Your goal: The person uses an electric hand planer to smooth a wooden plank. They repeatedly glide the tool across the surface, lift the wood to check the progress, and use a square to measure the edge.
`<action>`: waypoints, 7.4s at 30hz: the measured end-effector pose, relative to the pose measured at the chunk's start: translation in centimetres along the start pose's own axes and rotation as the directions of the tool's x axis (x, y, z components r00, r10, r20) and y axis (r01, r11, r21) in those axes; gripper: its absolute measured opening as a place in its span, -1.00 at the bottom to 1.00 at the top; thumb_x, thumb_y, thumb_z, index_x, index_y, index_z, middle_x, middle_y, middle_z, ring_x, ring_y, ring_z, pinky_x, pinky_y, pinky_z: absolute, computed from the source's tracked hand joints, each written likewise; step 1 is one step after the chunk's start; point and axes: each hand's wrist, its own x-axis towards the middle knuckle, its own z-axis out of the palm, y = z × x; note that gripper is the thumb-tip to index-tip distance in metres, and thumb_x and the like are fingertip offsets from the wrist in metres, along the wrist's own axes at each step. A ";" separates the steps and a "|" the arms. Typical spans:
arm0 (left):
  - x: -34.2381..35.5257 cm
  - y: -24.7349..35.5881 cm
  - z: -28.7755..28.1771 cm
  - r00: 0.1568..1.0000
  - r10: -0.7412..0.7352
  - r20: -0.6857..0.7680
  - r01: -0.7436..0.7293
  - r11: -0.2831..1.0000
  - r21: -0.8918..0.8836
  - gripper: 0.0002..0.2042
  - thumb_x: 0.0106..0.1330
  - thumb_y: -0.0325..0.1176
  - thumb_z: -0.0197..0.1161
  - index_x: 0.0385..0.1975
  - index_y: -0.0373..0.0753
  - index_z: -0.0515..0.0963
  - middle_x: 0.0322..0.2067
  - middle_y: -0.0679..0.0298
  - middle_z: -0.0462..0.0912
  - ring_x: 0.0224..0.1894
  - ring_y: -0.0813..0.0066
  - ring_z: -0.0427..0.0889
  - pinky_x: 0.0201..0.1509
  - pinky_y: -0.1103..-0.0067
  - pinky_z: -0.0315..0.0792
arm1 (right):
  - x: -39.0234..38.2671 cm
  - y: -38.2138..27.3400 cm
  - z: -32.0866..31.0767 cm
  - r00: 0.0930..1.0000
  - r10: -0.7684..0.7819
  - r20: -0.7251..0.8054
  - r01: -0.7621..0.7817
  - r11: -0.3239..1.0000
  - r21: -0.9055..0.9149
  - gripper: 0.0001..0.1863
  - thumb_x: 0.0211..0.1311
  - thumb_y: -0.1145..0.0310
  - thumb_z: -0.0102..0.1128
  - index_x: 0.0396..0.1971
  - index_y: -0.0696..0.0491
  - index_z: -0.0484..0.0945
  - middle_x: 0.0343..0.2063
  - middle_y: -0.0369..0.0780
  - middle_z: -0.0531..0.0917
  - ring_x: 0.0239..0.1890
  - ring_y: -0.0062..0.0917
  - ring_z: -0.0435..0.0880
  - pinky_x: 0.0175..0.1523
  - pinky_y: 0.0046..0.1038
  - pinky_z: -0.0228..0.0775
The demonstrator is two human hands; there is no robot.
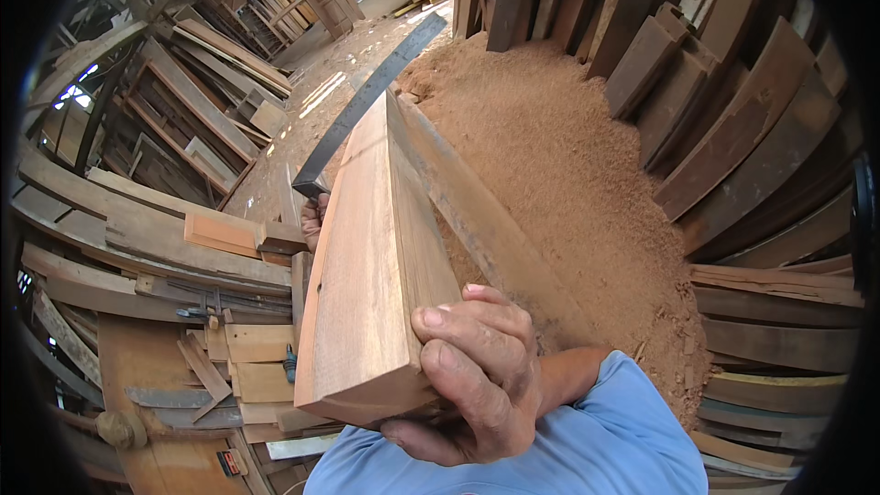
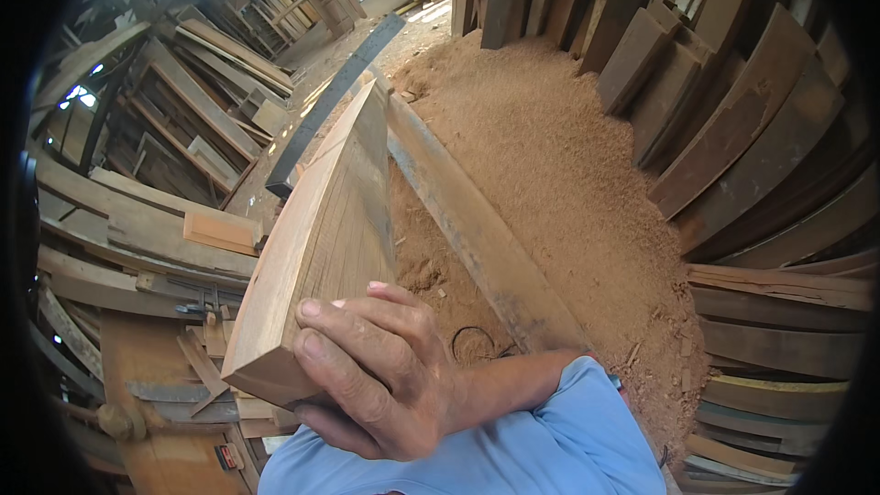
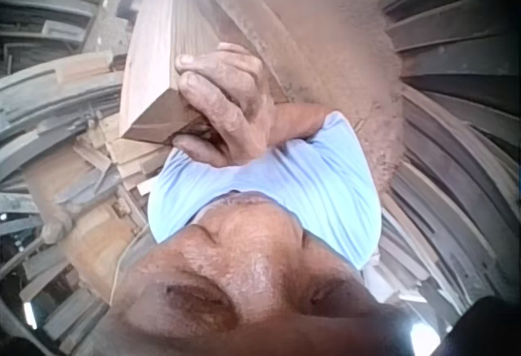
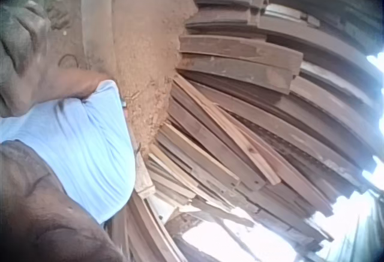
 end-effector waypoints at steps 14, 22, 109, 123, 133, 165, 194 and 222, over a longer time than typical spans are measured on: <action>-3.3 5.1 1.0 0.998 0.055 0.030 -0.051 0.993 -0.108 -0.91 0.53 -0.39 0.23 -0.15 -0.26 0.56 -0.30 0.41 0.67 -0.31 0.78 0.54 -0.24 0.70 0.47 | 0.9 0.1 -0.6 0.996 0.028 -0.080 -0.024 0.999 0.042 -0.29 0.07 0.18 0.47 0.12 0.38 0.54 0.00 0.22 0.65 0.02 -0.11 0.67 0.05 -0.12 0.55; -6.0 8.4 1.6 0.995 0.084 0.057 -0.074 0.983 -0.169 -0.91 0.53 -0.38 0.24 -0.16 -0.26 0.56 -0.30 0.42 0.66 -0.31 0.79 0.54 -0.24 0.71 0.46 | 0.4 0.9 -0.7 0.995 -0.068 -0.077 0.070 0.997 0.016 -0.19 0.05 0.04 0.51 0.10 0.41 0.49 -0.14 0.20 0.64 -0.04 -0.06 0.69 -0.03 -0.15 0.54; -26.0 12.2 -3.5 0.966 0.080 -0.245 -0.101 0.992 -0.077 -0.26 0.47 -0.28 0.26 0.57 0.06 0.02 0.56 -0.08 -0.09 0.57 -0.03 0.06 0.58 0.12 0.11 | -2.8 -3.5 9.5 0.980 -0.197 -0.038 0.197 0.904 0.380 -0.77 -0.08 0.37 0.40 -0.31 -0.06 0.74 0.04 -0.23 0.65 0.11 -0.23 0.42 0.19 -0.19 0.36; -23.7 10.3 -2.2 0.988 0.063 -0.144 -0.084 0.986 -0.145 -0.28 0.45 -0.32 0.27 0.56 0.00 0.08 0.55 -0.12 -0.06 0.56 -0.07 0.08 0.57 0.11 0.11 | -3.0 -1.6 6.4 0.985 -0.076 0.155 -0.017 0.849 0.528 -0.27 0.20 0.07 0.45 0.27 0.07 0.34 0.31 0.14 0.35 0.32 -0.05 0.35 0.35 -0.06 0.22; -22.4 7.9 0.0 0.997 0.052 -0.060 -0.062 0.981 -0.183 -0.29 0.44 -0.35 0.28 0.55 -0.04 0.13 0.55 -0.15 -0.03 0.56 -0.11 0.09 0.57 0.10 0.11 | -1.8 0.0 3.8 0.954 -0.026 0.299 -0.059 0.961 0.270 -0.12 0.43 0.07 0.10 0.48 0.33 -0.06 0.41 0.27 0.11 0.50 0.08 0.11 0.51 0.05 0.01; -33.9 10.2 0.8 0.742 -0.419 0.523 0.468 0.883 0.043 -0.35 0.51 -0.41 0.14 0.56 -0.24 0.08 0.56 -0.07 0.01 0.47 0.15 0.32 0.43 0.30 0.34 | -16.2 3.0 -9.7 0.026 0.619 0.785 -0.728 -0.527 0.439 -0.20 0.56 -0.23 -0.19 0.46 0.16 0.20 0.24 0.03 0.51 0.21 -0.24 0.63 0.24 -0.17 0.59; -39.8 3.1 -1.3 0.732 -0.612 0.300 0.467 0.130 -0.874 -0.24 0.38 0.21 0.12 0.38 -0.29 0.35 0.20 -0.06 0.56 0.17 0.00 0.63 0.34 0.09 0.50 | -19.7 0.3 -5.3 -0.194 0.743 0.640 -0.902 0.121 -0.414 -0.28 0.50 0.13 0.09 0.39 0.38 0.17 0.19 0.14 0.54 0.27 -0.21 0.52 0.40 -0.30 0.28; -40.4 -1.8 4.6 0.650 -0.745 0.151 0.753 0.604 -0.263 -0.32 0.36 -0.01 0.32 0.32 -0.33 0.32 0.06 0.04 0.60 0.08 0.22 0.67 0.14 0.32 0.64 | -35.6 7.5 -14.1 -0.370 0.843 0.390 -0.914 -0.407 0.013 -0.41 0.67 0.08 -0.27 0.11 0.31 0.58 -0.11 -0.05 0.75 -0.12 -0.41 0.78 0.00 -0.39 0.64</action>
